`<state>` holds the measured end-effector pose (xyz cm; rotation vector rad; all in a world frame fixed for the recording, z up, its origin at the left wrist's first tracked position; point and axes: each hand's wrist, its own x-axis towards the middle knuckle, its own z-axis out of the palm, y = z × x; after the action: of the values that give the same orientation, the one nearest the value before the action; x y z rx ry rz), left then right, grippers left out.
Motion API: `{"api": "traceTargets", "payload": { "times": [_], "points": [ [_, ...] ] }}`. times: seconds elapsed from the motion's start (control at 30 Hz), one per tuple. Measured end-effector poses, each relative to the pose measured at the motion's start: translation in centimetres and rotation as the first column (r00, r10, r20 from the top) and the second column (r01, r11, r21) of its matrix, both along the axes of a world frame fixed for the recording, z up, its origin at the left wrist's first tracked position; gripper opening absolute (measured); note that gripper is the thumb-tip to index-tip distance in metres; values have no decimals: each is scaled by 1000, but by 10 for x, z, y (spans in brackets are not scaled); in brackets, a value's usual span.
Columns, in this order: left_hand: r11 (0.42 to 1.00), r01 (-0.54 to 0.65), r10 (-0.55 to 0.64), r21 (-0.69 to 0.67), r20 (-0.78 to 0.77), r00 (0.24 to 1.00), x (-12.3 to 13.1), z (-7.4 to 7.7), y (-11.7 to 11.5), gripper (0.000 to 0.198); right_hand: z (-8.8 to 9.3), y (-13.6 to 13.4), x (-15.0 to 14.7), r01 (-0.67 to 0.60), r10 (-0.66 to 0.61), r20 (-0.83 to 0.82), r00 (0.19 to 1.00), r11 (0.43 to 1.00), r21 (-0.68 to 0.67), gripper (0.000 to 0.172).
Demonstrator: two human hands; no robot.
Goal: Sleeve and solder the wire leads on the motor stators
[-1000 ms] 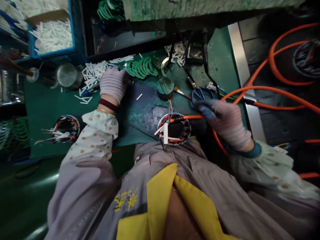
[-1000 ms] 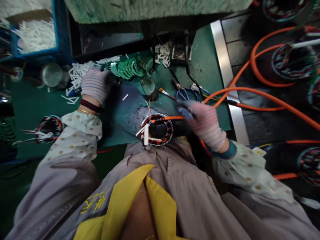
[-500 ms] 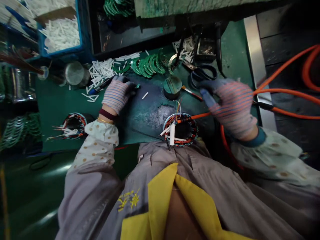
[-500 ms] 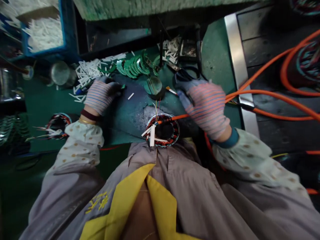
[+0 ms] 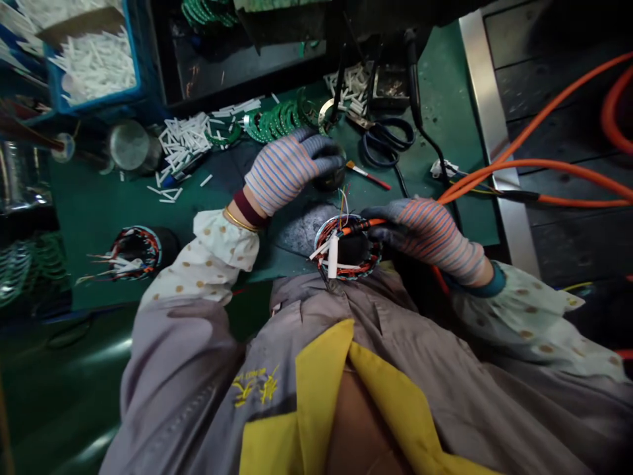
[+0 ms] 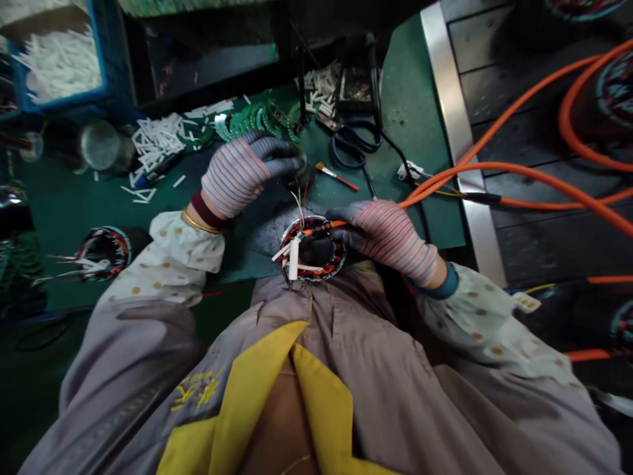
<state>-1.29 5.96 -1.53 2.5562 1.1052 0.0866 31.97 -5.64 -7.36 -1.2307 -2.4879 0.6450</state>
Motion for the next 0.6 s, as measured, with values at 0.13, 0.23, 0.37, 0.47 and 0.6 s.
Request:
{"api": "traceTargets", "payload": {
  "times": [0.13, 0.23, 0.37, 0.47, 0.6],
  "points": [
    [999, 40, -39, -25, 36, 999, -9, 8, 12, 36, 2, -17, -7, 139, -141, 31, 990, 988, 64, 40],
    [970, 55, -82, 237, 106, 991, -25, 47, -20, 37, 6, -25, -14, 201, -202, 20, 979, 979, 35, 39],
    [839, -318, 203, 441, 289, 936, -22, 76, -102, 50, 15, -29, -23, 253, -254, 8, 967, 966, 57, 39],
    [969, -198, 160, 148, 234, 959, -2, 44, -140, 69, 25, -32, -24, 289, -287, -38, 957, 947, 138, 40],
    [944, -328, 300, -40, 521, 799, 17, -14, -149, 57, 26, -41, -16, 152, -152, -14, 988, 975, 162, 46]
  ]
}}
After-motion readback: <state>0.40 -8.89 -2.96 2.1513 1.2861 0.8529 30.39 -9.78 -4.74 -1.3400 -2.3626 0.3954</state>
